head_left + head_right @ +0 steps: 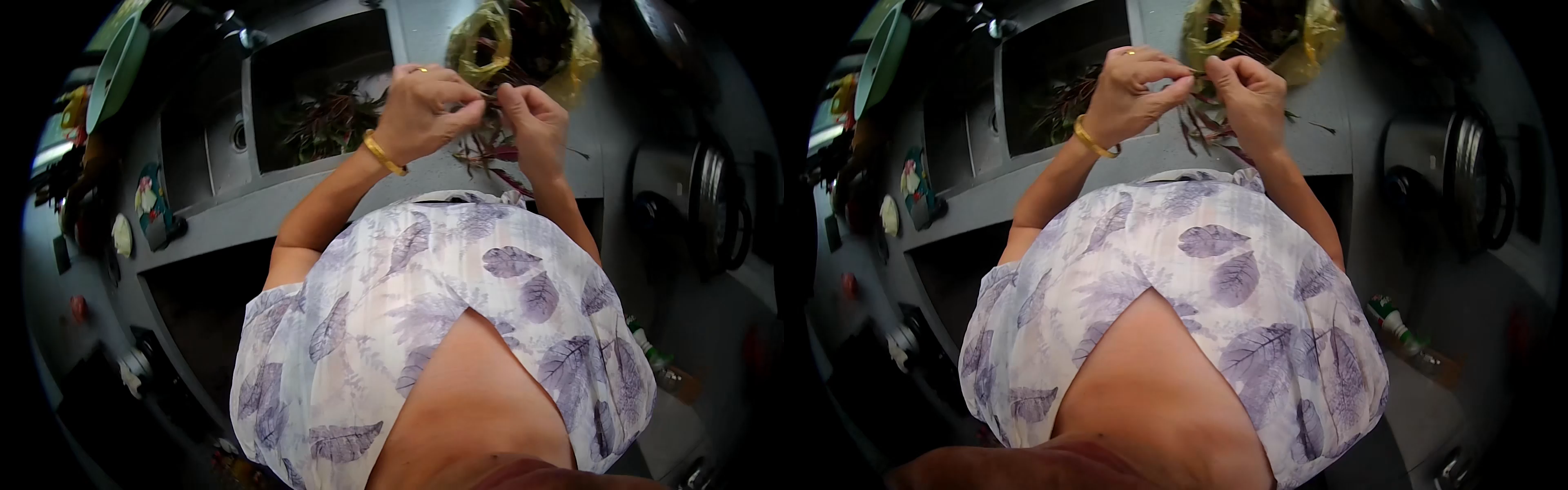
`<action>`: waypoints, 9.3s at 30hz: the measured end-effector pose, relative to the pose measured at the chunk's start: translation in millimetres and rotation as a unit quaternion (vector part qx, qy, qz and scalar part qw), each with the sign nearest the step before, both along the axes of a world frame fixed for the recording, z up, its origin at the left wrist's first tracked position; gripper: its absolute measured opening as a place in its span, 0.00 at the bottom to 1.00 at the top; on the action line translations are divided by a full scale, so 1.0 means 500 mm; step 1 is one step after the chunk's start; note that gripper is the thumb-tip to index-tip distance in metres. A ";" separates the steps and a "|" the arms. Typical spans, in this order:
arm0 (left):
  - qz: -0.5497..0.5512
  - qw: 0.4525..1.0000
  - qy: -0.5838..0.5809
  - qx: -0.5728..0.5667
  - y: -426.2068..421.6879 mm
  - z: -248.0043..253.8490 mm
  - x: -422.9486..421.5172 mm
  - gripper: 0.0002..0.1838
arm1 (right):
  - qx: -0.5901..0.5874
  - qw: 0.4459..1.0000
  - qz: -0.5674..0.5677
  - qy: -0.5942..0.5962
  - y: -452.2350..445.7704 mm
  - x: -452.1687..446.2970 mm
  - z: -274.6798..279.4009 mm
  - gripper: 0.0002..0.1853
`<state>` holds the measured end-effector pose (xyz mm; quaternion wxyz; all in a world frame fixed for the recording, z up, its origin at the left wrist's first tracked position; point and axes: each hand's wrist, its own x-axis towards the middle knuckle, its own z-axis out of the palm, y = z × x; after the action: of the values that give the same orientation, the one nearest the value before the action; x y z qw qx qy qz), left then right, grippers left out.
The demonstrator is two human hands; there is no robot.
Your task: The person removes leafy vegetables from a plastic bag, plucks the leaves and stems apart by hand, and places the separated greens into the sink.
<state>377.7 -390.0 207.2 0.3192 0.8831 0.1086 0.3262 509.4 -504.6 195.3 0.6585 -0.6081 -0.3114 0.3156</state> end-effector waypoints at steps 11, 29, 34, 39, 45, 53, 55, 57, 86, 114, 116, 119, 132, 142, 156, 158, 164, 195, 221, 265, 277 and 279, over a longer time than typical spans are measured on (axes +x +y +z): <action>0.210 0.948 -0.074 -0.228 -0.065 -0.092 0.000 0.07 | -0.029 0.999 -0.005 -0.035 0.006 -0.033 -0.061 0.10; 0.270 0.961 -0.007 -0.060 0.065 -0.078 -0.100 0.10 | -0.190 0.964 0.123 -0.139 -0.041 0.033 -0.057 0.14; 0.381 0.875 0.205 0.216 0.201 -0.129 -0.217 0.16 | -0.316 0.841 0.163 -0.407 -0.148 0.114 -0.107 0.18; 0.324 0.938 0.110 0.060 0.182 -0.121 -0.203 0.15 | -0.371 0.760 0.219 -0.486 -0.160 0.086 -0.130 0.19; 0.146 0.959 0.190 -0.149 0.040 -0.189 -0.120 0.13 | -0.359 0.707 0.238 -0.561 -0.107 0.030 -0.122 0.20; 0.095 0.908 0.300 -0.276 -0.014 -0.215 -0.115 0.14 | -0.327 0.834 0.191 -0.402 -0.094 0.031 -0.128 0.09; 0.077 0.908 0.251 -0.327 -0.016 -0.217 -0.118 0.12 | -0.254 0.904 0.175 -0.297 -0.091 0.037 -0.132 0.07; 0.053 0.897 0.173 -0.403 -0.022 -0.203 -0.115 0.11 | -0.227 0.946 0.156 -0.172 -0.077 0.029 -0.116 0.07; 0.067 0.853 0.009 -0.518 -0.009 -0.131 -0.082 0.08 | -0.118 0.964 0.186 -0.146 -0.003 -0.010 -0.042 0.14; 0.058 0.765 -0.061 -0.638 -0.003 -0.143 -0.093 0.07 | -0.025 0.990 0.127 -0.048 0.091 -0.042 -0.080 0.07; 0.084 0.752 -0.067 -0.650 0.005 -0.134 -0.095 0.06 | 0.031 0.992 0.089 -0.089 0.100 -0.066 -0.072 0.06; 0.083 0.717 -0.107 -0.684 0.024 -0.131 -0.104 0.05 | 0.098 0.972 0.035 -0.209 0.124 -0.085 -0.088 0.04; 0.432 0.850 -0.115 -0.278 0.195 -0.116 -0.254 0.10 | 0.095 0.942 0.151 -0.285 0.155 -0.121 -0.042 0.12; 0.394 0.885 -0.083 -0.233 0.205 -0.169 -0.262 0.12 | 0.029 0.832 -0.124 -0.540 0.062 0.190 -0.154 0.08; 0.314 0.906 0.054 -0.278 0.142 -0.144 -0.149 0.09 | -0.316 0.826 -0.032 -0.466 -0.093 0.259 -0.236 0.13; 0.301 0.911 0.053 -0.276 0.137 -0.143 -0.143 0.09 | -0.310 0.820 -0.043 -0.479 -0.082 0.253 -0.236 0.12; 0.287 0.915 0.079 -0.273 0.137 -0.139 -0.149 0.10 | -0.252 0.846 -0.061 -0.466 -0.068 0.254 -0.230 0.08; -0.067 0.937 0.074 -0.334 0.025 0.011 -0.019 0.10 | 0.083 0.984 0.051 -0.149 0.025 0.031 -0.003 0.05; 0.342 0.899 -0.022 -0.274 0.142 -0.033 -0.173 0.08 | 0.067 0.985 0.080 -0.140 0.137 -0.056 -0.062 0.07; 0.092 0.941 0.081 -0.316 0.110 -0.216 -0.005 0.10 | 0.094 0.898 -0.239 -0.358 -0.011 0.136 -0.068 0.04; -0.039 0.972 -0.038 -0.228 0.068 -0.013 0.029 0.08 | 0.121 0.943 -0.082 -0.298 0.016 0.081 -0.034 0.05; -0.050 0.963 -0.004 -0.266 0.073 -0.018 0.024 0.09 | 0.124 0.950 -0.048 -0.282 0.025 0.066 -0.027 0.05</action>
<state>389.9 -353.8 198.5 0.5593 0.7690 0.1461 0.2730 542.3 -492.3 182.0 0.6283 -0.6002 -0.4915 0.0577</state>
